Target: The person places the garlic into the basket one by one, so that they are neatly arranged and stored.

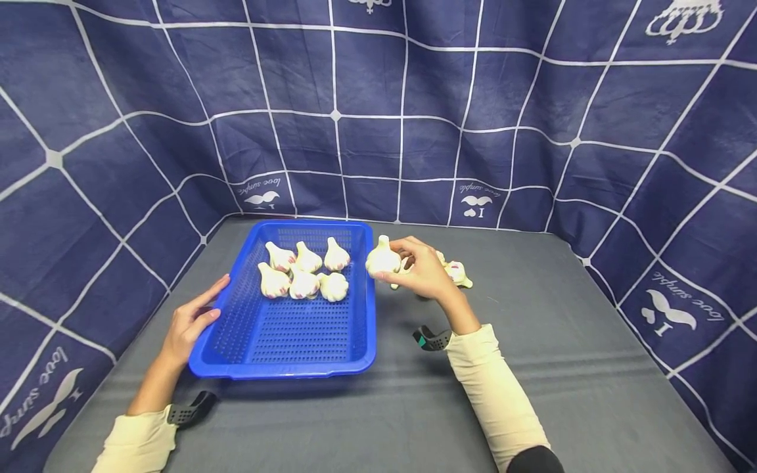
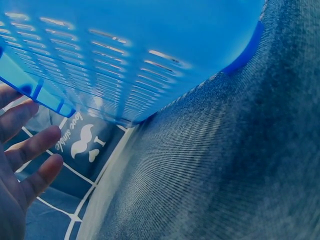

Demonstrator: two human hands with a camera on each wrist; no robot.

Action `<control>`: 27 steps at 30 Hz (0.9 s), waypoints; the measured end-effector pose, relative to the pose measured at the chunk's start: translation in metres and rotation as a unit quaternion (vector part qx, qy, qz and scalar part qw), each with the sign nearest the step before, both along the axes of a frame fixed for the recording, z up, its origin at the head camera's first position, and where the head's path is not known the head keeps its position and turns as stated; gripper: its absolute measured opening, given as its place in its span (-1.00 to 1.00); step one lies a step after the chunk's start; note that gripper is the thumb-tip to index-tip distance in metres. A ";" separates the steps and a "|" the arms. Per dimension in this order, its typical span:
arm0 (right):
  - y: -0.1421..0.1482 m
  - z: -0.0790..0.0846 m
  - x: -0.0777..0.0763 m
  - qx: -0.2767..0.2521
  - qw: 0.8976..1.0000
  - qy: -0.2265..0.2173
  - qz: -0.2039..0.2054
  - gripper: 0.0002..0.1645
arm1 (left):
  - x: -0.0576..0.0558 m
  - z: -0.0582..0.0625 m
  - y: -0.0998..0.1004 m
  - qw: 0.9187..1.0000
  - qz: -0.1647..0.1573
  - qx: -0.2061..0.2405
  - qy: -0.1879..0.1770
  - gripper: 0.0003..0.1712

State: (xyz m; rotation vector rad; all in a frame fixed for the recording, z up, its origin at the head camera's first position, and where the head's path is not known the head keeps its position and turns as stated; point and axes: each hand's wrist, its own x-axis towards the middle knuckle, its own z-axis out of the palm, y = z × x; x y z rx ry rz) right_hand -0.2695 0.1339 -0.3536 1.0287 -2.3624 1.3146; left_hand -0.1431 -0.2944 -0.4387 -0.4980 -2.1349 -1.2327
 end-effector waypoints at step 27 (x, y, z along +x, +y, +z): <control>-0.065 0.027 -0.002 0.059 0.996 -0.025 0.070 -0.48 | 0.000 0.000 0.001 1.000 -0.004 0.015 0.010 -0.43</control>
